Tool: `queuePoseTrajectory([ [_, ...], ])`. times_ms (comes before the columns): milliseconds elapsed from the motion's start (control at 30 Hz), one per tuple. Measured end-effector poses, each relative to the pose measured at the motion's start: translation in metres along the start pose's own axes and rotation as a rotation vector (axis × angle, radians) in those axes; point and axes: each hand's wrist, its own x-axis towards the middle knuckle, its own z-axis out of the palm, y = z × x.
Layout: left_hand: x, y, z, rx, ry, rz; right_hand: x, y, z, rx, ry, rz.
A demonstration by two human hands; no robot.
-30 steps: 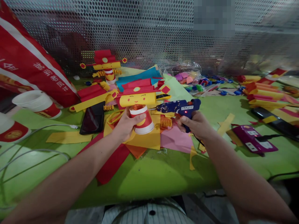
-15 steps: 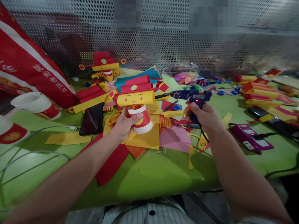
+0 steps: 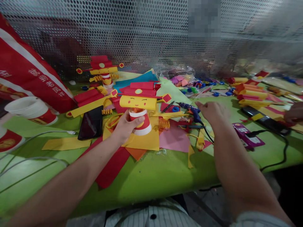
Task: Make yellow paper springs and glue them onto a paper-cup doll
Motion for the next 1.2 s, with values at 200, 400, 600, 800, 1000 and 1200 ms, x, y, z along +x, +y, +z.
queuePoseTrajectory([
  [200,-0.001,-0.002,0.001,-0.027,0.002,-0.001,-0.05,-0.029,0.033,0.235,-0.201,-0.849],
  [400,-0.002,-0.004,0.003,-0.026,-0.008,-0.005,-0.056,-0.035,0.053,0.227,-0.276,-0.964],
  [600,-0.006,-0.01,0.009,-0.045,-0.024,0.015,-0.055,-0.035,0.051,0.701,-0.331,-0.758],
  [800,-0.01,-0.016,0.014,-0.019,-0.016,0.009,-0.074,-0.047,0.049,1.194,-0.526,-0.601],
  [1000,-0.012,-0.018,0.019,0.032,-0.032,0.028,-0.088,-0.054,0.043,1.342,-0.655,-0.44],
  [1200,-0.012,-0.017,0.022,0.092,-0.045,0.061,-0.092,-0.056,0.041,1.432,-0.711,-0.437],
])
